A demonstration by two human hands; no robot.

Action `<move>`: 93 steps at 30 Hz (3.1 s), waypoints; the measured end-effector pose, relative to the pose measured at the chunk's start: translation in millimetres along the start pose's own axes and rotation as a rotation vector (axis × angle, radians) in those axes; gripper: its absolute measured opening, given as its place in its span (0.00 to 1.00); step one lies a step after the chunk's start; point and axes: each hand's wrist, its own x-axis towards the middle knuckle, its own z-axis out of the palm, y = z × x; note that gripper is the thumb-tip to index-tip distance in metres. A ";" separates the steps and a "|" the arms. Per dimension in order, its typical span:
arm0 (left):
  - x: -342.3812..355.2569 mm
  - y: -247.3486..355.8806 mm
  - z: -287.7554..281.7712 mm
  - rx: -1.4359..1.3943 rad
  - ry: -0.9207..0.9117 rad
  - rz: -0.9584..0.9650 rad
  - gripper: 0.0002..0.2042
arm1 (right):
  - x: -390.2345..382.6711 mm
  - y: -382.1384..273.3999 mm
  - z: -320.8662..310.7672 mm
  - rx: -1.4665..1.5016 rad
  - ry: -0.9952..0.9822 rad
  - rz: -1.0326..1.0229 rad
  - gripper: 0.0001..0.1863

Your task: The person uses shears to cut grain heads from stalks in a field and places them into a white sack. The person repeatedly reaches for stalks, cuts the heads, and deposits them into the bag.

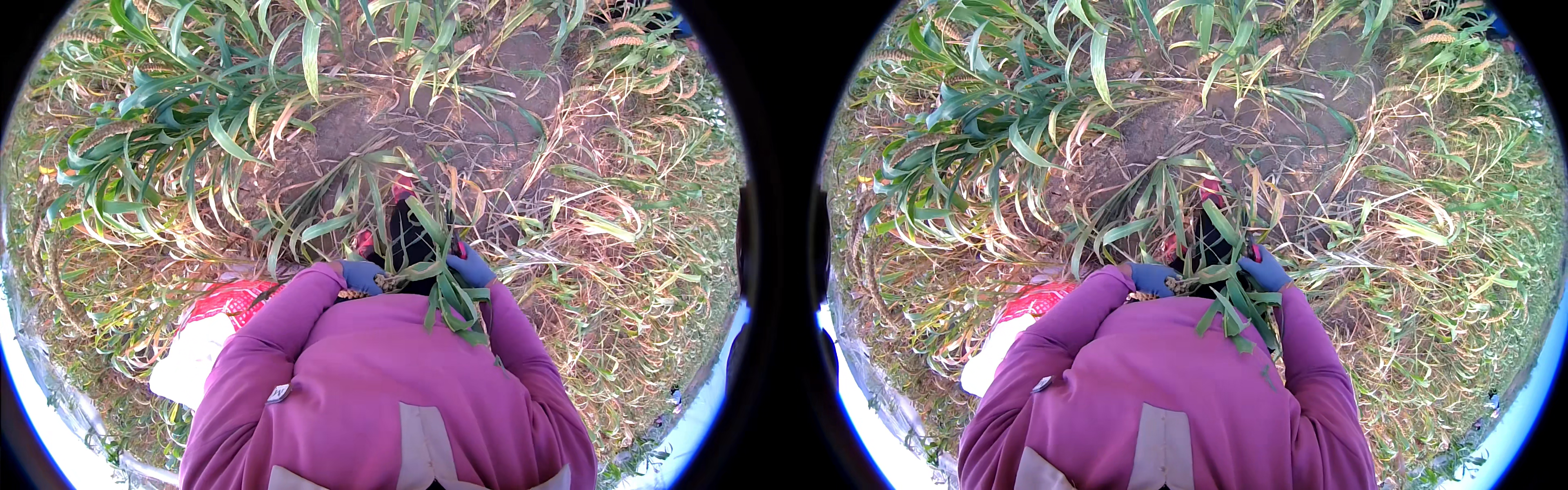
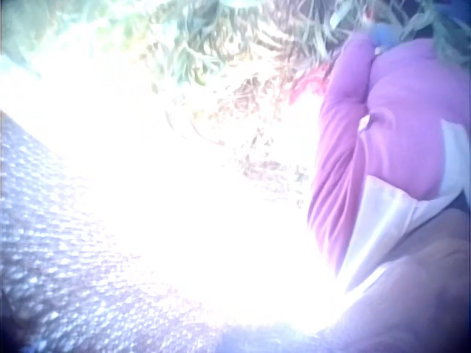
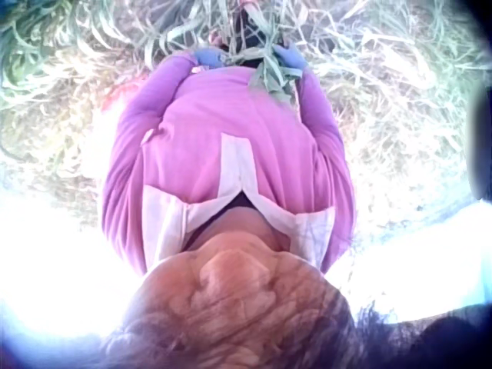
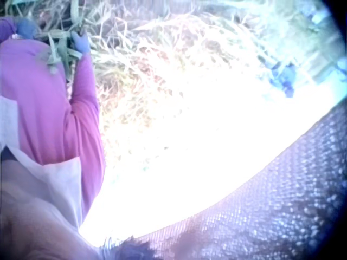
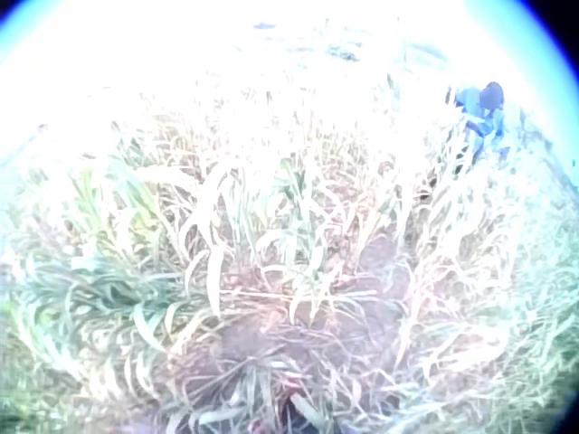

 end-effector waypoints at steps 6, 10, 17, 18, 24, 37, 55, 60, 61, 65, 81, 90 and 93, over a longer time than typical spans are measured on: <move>-50.7 18.2 4.2 -0.217 0.172 -0.022 0.25 | -0.5 -59.1 7.9 -0.505 0.204 -0.143 0.27; -47.8 -23.4 13.0 -0.526 0.361 0.091 0.20 | -36.7 -196.3 15.9 -0.362 0.134 -0.176 0.26; -56.6 0.4 6.8 -1.010 0.469 0.271 0.17 | -88.3 -243.1 48.3 -0.719 -0.548 0.248 0.19; -56.2 -0.3 6.1 -1.034 0.458 0.284 0.17 | -89.5 -227.0 42.2 -0.686 -0.569 0.391 0.20; -45.8 -7.1 2.1 -0.916 0.533 0.261 0.16 | -86.2 -177.1 20.4 -0.296 -0.443 0.627 0.18; -17.8 12.0 19.9 -0.294 0.158 0.137 0.24 | -55.7 -173.8 55.8 -0.430 -0.160 0.411 0.23; -402.6 42.3 321.7 -0.699 2.932 1.117 0.23 | -4.9 -309.0 160.0 -1.168 -0.348 -0.421 0.21; -426.5 -63.5 399.0 -0.612 3.349 0.020 0.16 | -12.8 -300.4 201.6 -1.353 -0.526 -0.425 0.29; -420.7 -93.9 400.3 -0.641 3.231 -0.373 0.18 | -14.8 -300.4 206.5 -1.416 -0.547 -0.399 0.32; -395.5 -143.4 373.3 -1.070 3.085 -0.249 0.32 | -22.7 -299.3 201.6 -1.456 -0.588 -0.319 0.32; -125.1 -156.1 66.8 -0.302 1.953 -0.275 0.13 | 98.8 -105.9 177.5 -1.191 -0.508 0.001 0.30; 31.4 -447.4 -48.7 -0.884 1.882 -0.657 0.23 | 149.6 5.8 124.8 -0.499 -0.345 0.214 0.19; -16.2 -459.3 -75.2 -1.232 1.823 -1.046 0.21 | 170.8 29.0 120.2 -0.438 -0.334 0.202 0.19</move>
